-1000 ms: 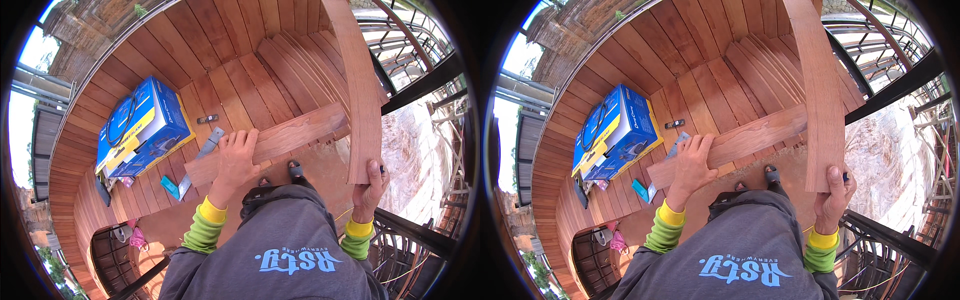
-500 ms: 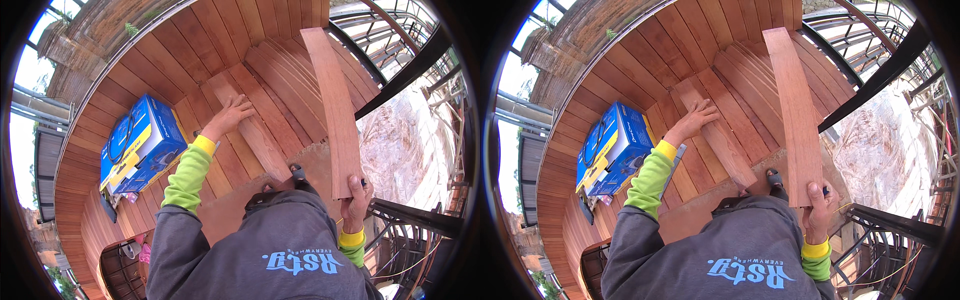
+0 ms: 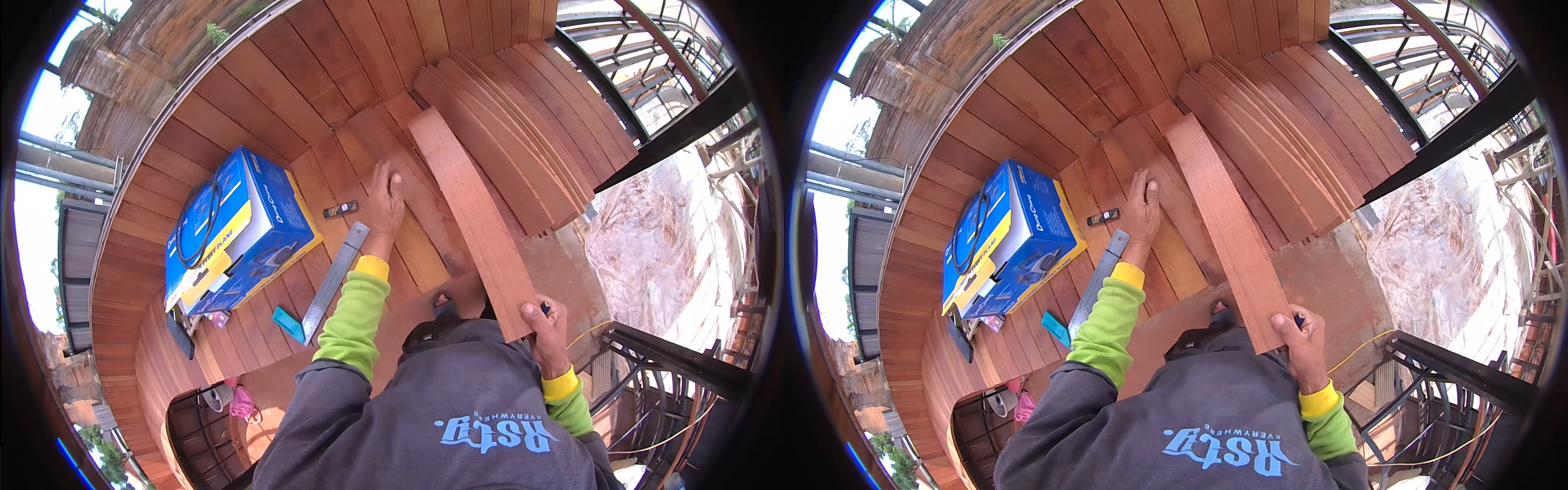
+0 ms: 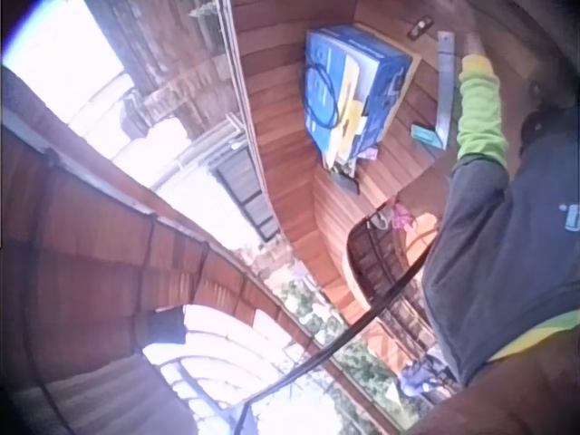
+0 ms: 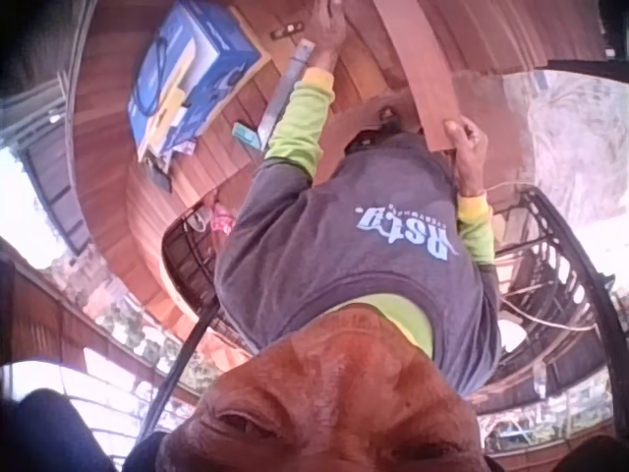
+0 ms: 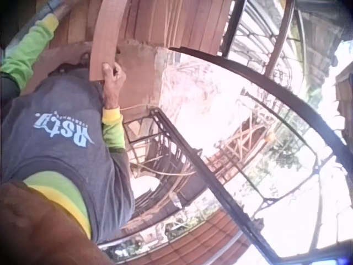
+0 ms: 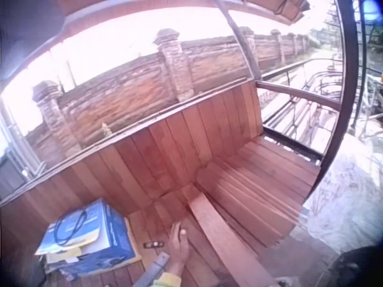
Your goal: The person places a wooden plank onto a curved wooden ceiling structure, aligning it with existing planks. They use a metal square and a pencil to mark measurements on the plank, then remove the plank and repeat the process with another piece.
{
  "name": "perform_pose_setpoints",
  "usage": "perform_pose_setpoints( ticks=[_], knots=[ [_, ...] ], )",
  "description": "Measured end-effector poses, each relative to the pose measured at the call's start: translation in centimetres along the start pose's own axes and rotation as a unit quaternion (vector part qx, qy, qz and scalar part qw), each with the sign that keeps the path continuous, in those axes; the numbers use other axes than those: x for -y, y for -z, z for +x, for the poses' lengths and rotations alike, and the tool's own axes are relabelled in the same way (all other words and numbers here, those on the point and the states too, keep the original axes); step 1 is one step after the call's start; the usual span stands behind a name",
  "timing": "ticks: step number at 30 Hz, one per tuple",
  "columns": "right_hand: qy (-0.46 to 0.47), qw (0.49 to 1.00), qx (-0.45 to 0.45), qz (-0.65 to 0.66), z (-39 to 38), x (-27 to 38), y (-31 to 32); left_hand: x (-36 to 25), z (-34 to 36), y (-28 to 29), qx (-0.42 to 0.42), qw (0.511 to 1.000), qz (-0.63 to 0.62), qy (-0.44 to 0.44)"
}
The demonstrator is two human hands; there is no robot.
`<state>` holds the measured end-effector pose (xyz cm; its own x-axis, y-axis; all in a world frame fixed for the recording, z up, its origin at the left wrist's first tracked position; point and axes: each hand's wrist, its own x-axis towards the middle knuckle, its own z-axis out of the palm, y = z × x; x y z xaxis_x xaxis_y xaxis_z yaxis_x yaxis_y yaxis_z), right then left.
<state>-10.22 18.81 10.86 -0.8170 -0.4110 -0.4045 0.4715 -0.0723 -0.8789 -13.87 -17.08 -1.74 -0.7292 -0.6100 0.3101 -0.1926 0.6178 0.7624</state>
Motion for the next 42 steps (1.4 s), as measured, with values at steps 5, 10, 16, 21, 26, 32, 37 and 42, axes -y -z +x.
perform_pose_setpoints(
  ticks=[5,10,16,21,26,32,37,42],
  knots=[
    [-0.059,0.997,0.059,-0.003,3.5,-1.1,-1.9,-3.0,-0.3,1.0,-0.025,0.985,-0.168,0.034],
    [-0.099,0.988,0.117,-0.011,7.5,-3.3,-2.7,-1.5,1.0,1.2,0.005,0.998,-0.068,0.005],
    [-0.173,0.974,0.131,-0.068,10.7,-4.8,-2.0,-1.0,2.3,1.1,0.06,0.994,0.087,-0.008],
    [-0.234,0.969,0.081,0.021,9.0,-6.2,-1.0,-1.9,2.6,0.2,0.073,0.992,0.099,0.034],
    [-0.178,0.976,0.105,-0.074,8.4,-6.9,-0.1,-0.8,2.5,-0.1,0.055,0.991,0.123,0.021],
    [-0.169,0.982,0.077,-0.038,9.5,-7.6,-1.0,-0.8,5.1,-0.2,0.059,0.991,0.115,0.018],
    [-0.197,0.979,0.054,-0.002,9.3,-7.7,-1.2,0.0,5.2,-0.1,0.058,0.993,0.101,0.017],
    [-0.197,0.979,0.042,-0.004,9.2,-8.0,-1.5,0.1,5.0,0.0,0.056,0.995,0.083,0.025]
  ],
)
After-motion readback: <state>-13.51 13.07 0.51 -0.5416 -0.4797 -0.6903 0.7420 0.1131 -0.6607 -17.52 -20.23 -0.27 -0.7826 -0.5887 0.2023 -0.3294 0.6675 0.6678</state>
